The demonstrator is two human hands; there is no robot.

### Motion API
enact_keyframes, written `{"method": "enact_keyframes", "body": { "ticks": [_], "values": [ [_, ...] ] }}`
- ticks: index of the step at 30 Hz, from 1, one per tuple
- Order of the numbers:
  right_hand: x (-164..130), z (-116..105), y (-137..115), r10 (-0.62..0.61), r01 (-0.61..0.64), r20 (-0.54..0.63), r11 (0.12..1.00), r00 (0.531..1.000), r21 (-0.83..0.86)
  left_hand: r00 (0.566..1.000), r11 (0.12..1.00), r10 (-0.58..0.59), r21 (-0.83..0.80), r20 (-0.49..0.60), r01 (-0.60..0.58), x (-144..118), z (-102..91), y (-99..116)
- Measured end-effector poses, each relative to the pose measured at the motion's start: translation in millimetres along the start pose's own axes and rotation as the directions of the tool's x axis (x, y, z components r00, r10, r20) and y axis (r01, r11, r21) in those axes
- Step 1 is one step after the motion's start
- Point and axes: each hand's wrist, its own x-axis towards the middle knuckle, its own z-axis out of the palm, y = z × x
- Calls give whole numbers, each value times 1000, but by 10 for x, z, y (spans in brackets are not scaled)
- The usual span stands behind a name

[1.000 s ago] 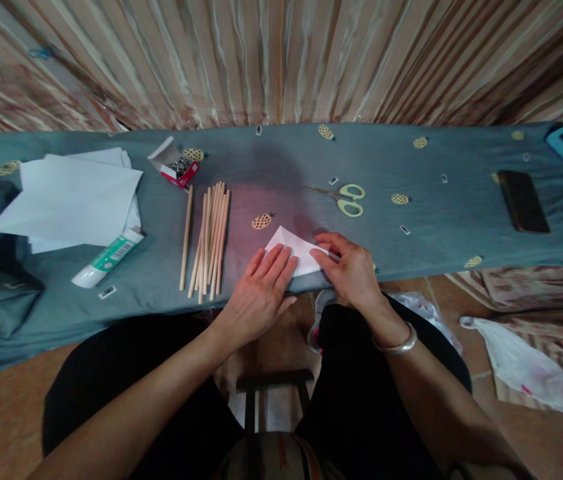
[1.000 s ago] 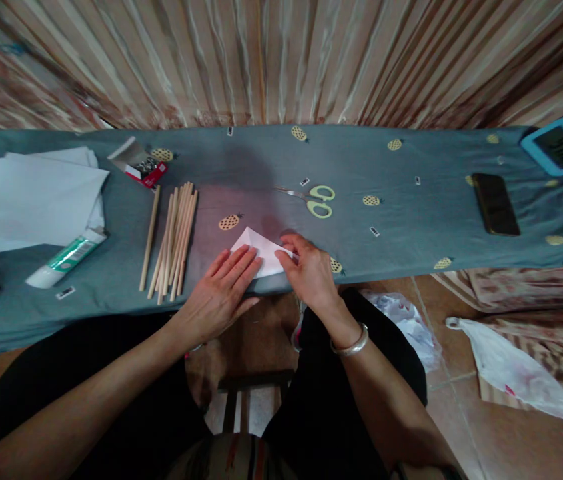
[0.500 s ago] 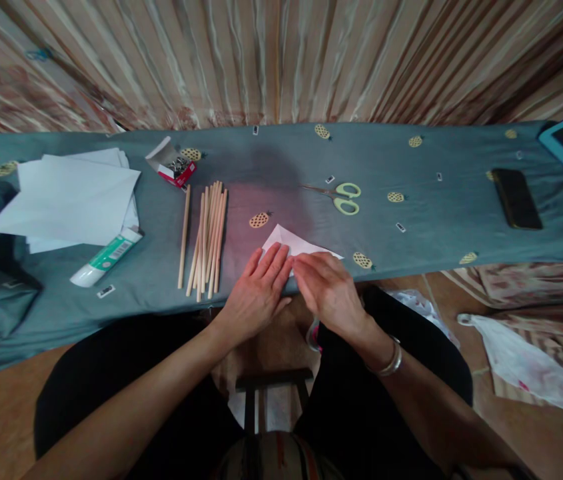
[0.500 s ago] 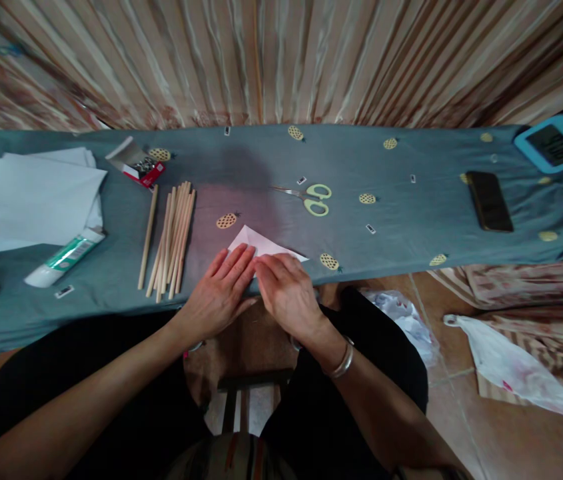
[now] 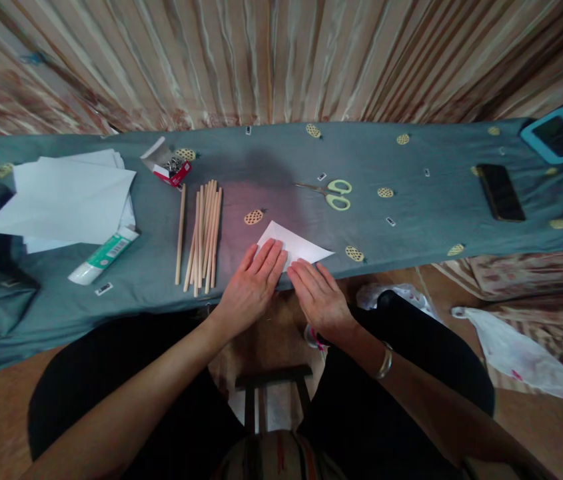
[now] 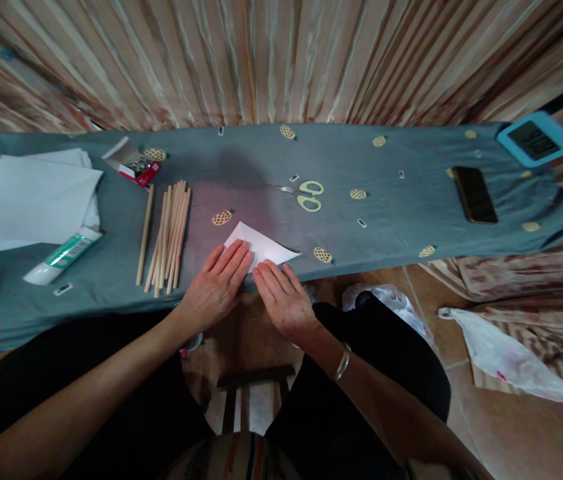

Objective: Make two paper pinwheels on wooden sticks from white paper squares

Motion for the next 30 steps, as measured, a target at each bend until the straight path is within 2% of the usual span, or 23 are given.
{"method": "enact_keyframes", "body": {
  "ticks": [5, 11, 23, 26, 30],
  "values": [
    [-169, -91, 268, 122, -124, -35, 990, 992, -61, 1000, 1000, -12, -3, 15, 12, -9, -20, -1],
    [-225, -125, 356, 136, -139, -53, 988, 989, -61, 1000, 1000, 10, 10, 2, -10, -85, -41, -15],
    [-181, -161, 344, 130, -133, -50, 990, 990, -51, 995, 992, -95, 79, -7, 95, -772, -58, -43],
    [-120, -212, 355, 155, -156, -84, 988, 984, 2, 994, 990, -102, 94, -31, 105, -894, -53, -29],
    [120, -330, 410, 309, -274, -172, 941, 935, 200, 992, 992, -113, 53, -53, 116, -970, -26, -24]
  ]
}}
